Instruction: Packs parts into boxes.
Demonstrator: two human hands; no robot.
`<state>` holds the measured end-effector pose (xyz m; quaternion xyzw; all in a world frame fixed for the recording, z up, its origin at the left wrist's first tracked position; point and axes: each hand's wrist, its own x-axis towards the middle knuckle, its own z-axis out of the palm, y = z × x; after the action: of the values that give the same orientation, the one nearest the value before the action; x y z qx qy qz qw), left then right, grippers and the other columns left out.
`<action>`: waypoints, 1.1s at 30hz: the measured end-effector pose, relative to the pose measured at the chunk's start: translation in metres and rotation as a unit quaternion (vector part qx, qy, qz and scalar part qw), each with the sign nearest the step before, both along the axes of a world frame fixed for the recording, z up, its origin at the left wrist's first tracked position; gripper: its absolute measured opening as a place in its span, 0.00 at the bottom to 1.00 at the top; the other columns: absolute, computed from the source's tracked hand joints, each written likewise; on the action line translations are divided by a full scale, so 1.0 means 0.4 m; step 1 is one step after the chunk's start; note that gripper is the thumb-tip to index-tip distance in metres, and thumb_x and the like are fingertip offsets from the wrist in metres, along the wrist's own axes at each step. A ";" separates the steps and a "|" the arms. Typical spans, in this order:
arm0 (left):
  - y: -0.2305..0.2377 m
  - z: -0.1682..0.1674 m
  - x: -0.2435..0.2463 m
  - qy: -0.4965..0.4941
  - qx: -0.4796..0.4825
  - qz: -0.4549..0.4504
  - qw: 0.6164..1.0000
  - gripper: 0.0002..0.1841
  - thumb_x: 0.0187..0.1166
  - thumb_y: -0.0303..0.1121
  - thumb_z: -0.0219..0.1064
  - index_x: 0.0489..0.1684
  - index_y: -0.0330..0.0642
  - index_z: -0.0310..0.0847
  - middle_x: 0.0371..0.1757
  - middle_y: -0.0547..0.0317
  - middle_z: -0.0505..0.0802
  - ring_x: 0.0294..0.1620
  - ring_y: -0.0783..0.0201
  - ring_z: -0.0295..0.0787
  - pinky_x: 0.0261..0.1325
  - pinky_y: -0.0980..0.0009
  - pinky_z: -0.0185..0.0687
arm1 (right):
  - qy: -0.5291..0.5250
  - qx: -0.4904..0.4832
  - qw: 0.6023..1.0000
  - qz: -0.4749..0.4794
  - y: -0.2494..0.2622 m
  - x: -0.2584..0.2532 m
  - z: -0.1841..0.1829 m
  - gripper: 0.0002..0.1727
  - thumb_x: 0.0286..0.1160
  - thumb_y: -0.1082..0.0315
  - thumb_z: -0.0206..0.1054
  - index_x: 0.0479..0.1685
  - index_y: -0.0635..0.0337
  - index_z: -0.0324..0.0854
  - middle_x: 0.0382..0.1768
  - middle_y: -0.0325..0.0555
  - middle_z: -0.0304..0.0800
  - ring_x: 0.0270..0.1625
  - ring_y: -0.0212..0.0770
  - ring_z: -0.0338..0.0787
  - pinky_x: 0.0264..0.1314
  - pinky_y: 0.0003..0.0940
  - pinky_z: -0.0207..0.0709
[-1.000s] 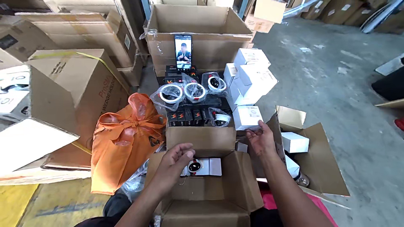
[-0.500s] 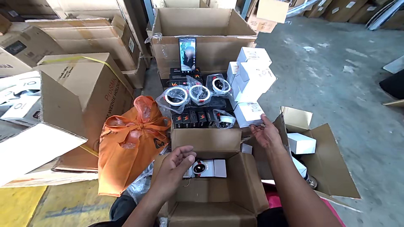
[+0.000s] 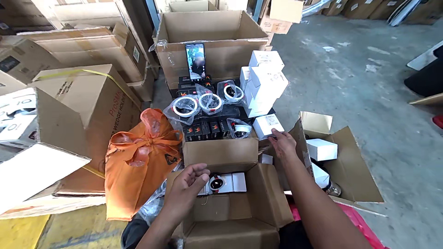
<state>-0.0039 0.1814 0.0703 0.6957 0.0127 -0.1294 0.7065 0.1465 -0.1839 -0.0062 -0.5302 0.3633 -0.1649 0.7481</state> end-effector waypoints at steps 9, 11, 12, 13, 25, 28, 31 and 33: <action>0.002 -0.005 0.004 -0.004 -0.004 -0.007 1.000 0.21 0.82 0.36 0.67 0.70 0.35 0.79 0.57 0.46 0.94 0.55 0.51 0.93 0.61 0.58 0.90 | 0.022 0.045 0.999 -0.020 0.013 0.022 0.017 0.33 0.68 0.74 0.78 0.73 0.65 0.67 0.57 0.60 0.82 0.46 0.48 0.90 0.45 0.41 0.89; 0.005 -0.005 0.004 -0.005 0.006 -0.005 1.000 0.21 0.82 0.37 0.67 0.70 0.35 0.80 0.57 0.47 0.94 0.54 0.51 0.94 0.60 0.58 0.91 | 0.055 0.058 0.997 0.023 0.003 0.010 0.027 0.36 0.73 0.66 0.78 0.78 0.63 0.64 0.62 0.62 0.82 0.51 0.52 0.92 0.47 0.43 0.90; 0.005 -0.005 0.004 -0.009 0.011 -0.004 1.000 0.22 0.81 0.37 0.67 0.70 0.36 0.79 0.57 0.47 0.94 0.54 0.50 0.94 0.59 0.58 0.91 | 0.084 0.062 0.993 0.053 -0.001 0.002 0.043 0.39 0.75 0.58 0.76 0.81 0.61 0.62 0.67 0.64 0.80 0.55 0.55 0.91 0.50 0.46 0.90; 0.003 -0.005 0.003 -0.014 0.015 -0.005 1.000 0.22 0.81 0.37 0.67 0.70 0.36 0.80 0.57 0.46 0.94 0.54 0.50 0.94 0.59 0.57 0.91 | 0.115 0.058 0.988 0.088 -0.005 -0.013 0.069 0.43 0.77 0.50 0.74 0.85 0.59 0.58 0.72 0.67 0.76 0.60 0.59 0.89 0.54 0.49 0.89; -0.015 -0.015 -0.012 -0.010 0.048 -0.025 0.998 0.21 0.81 0.38 0.68 0.69 0.37 0.80 0.57 0.48 0.94 0.55 0.52 0.94 0.60 0.57 0.91 | 0.231 -0.491 0.831 0.119 -0.452 -0.181 0.037 0.55 0.54 0.53 0.86 0.89 0.57 0.63 0.86 0.81 0.51 0.84 0.84 0.58 0.76 0.85 0.58; -0.026 -0.013 -0.013 -0.005 0.057 -0.031 0.998 0.21 0.81 0.37 0.68 0.69 0.37 0.79 0.57 0.49 0.94 0.55 0.54 0.94 0.61 0.60 0.91 | 0.303 -0.476 0.804 0.186 -0.481 -0.201 -0.040 0.58 0.52 0.45 0.86 0.88 0.58 0.63 0.89 0.81 0.42 0.90 0.81 0.44 0.84 0.80 0.48; -0.035 -0.006 -0.011 -0.007 0.054 -0.031 0.998 0.20 0.82 0.36 0.68 0.69 0.37 0.80 0.56 0.50 0.94 0.54 0.55 0.94 0.60 0.60 0.91 | 0.304 -0.513 0.786 0.166 -0.474 -0.198 -0.051 0.46 0.48 0.48 0.88 0.71 0.62 0.79 0.78 0.78 0.67 0.82 0.77 0.64 0.77 0.74 0.63; -0.034 -0.005 -0.014 -0.009 0.053 -0.031 0.998 0.20 0.82 0.36 0.68 0.69 0.37 0.80 0.56 0.51 0.94 0.55 0.55 0.94 0.59 0.60 0.91 | 0.297 -0.528 0.788 0.111 -0.472 -0.201 -0.023 0.41 0.48 0.47 0.87 0.65 0.61 0.84 0.72 0.75 0.75 0.76 0.75 0.74 0.71 0.75 0.70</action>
<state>-0.0094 0.1677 0.0685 0.7332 -0.0079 -0.1440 0.6645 0.0662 -0.3727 -0.0153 -0.9019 0.3630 -0.0811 0.2198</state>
